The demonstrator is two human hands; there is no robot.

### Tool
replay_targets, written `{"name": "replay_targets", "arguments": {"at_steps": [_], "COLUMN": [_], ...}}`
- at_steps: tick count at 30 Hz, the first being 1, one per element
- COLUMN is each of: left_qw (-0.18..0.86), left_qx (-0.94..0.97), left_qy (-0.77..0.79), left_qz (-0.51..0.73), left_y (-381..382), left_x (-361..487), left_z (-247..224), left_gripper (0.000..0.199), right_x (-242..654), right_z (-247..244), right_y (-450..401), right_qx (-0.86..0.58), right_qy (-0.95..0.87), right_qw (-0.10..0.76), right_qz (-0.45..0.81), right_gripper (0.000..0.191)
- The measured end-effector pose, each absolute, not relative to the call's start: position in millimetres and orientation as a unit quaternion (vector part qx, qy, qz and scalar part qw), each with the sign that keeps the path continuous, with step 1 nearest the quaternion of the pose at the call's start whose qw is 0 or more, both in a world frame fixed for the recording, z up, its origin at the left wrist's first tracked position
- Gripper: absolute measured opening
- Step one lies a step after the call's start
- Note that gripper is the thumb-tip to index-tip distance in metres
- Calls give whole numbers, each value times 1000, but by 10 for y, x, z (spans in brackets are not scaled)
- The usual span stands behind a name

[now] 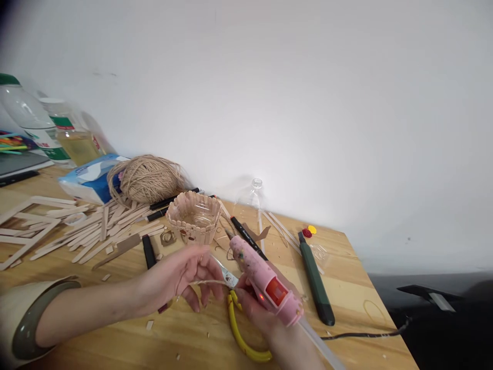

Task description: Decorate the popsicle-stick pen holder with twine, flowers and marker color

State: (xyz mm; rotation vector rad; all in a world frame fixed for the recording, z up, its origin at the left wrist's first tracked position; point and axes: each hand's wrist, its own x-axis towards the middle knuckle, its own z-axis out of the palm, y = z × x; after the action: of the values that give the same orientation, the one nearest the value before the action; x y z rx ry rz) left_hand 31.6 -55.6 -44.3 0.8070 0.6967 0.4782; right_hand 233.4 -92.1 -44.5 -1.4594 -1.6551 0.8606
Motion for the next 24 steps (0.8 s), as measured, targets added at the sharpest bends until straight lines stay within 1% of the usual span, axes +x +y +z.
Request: {"name": "replay_targets", "arguments": {"at_steps": [1,3,6,9,11,14,18,20,24], "left_qw": [827,817,814,824,834,840,843,838,839], "left_qx": [395,425,442,415,390,369,354,370,405], "left_qy": [342,348,338,348,351,358,371,371,331], "left_qz": [206,177,163,170,171,174,161,152,148], "left_y": [-562,-578,-594,-586,-570,-541,-521,-529,-563], "left_x": [328,353,372,359,344,331,338,342,332], "left_z": [-452,-468,-474,-460,-455,-464,-480,-484,-495], "left_gripper": [51,46,35,33,35,43,59,55,38], "right_x": [2337,2321,2251,2193,2192,2244,2309,2315,2314], "right_z": [-451,-470,-470,-422,-407,-455,-529,-524,-507], "right_y": [-920,-933,-968,-986,-986,-988,-1016,-1033,-1034], "right_qx": [-569,-577,-611,-631,-635,-623,-611,-609,-596], "right_qy": [-658,-665,-656,-651,-645,-650,-674,-682,-690], "right_qw": [367,352,353,341,342,337,293,281,290], "right_qz": [331,317,267,249,251,275,294,290,292], "right_gripper": [14,17,7,5,2,3,4,6,11]}}
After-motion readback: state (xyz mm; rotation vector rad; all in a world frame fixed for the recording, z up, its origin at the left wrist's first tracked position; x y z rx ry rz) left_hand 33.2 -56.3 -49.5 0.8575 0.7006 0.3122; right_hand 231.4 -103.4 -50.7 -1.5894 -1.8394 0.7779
